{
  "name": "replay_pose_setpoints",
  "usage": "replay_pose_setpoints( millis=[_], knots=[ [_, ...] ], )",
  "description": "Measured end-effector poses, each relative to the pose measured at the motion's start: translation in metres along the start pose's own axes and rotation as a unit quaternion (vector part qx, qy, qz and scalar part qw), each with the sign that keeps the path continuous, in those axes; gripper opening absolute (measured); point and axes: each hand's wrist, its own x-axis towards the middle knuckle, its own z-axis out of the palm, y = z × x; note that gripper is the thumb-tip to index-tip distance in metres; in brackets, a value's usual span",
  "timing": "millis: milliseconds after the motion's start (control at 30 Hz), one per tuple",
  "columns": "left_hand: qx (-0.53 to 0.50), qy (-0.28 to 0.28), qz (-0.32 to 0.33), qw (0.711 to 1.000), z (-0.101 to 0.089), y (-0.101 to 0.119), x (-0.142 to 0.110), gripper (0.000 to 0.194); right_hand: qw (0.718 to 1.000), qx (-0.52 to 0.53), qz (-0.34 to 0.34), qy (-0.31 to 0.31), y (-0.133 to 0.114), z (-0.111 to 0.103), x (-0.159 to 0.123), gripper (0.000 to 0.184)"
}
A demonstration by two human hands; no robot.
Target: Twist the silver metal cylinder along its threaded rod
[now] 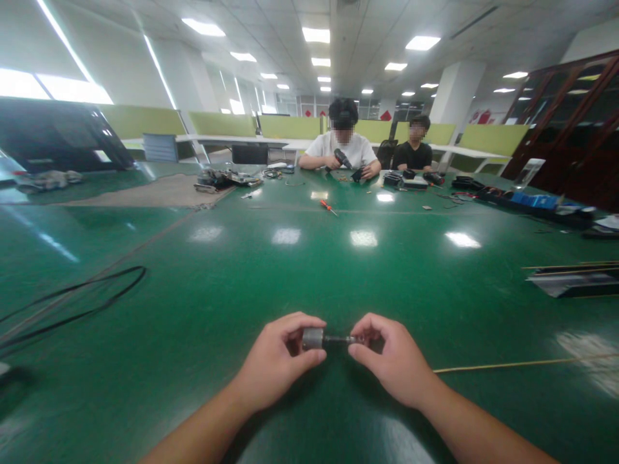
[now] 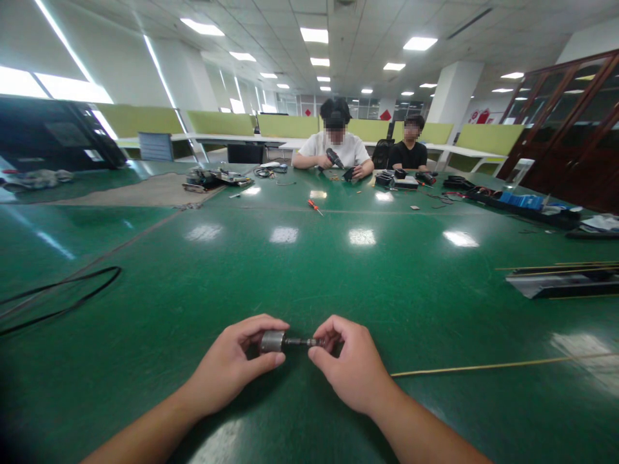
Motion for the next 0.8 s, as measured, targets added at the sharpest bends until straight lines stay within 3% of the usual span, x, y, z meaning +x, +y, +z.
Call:
replay_pose_setpoints(
  millis=[800],
  knots=[
    [-0.006,0.001,-0.004,1.000,-0.0004,-0.0011,0.0002,0.028,1.000,0.004,0.010,-0.001,0.0015,-0.0023,0.0009,0.004]
  ],
)
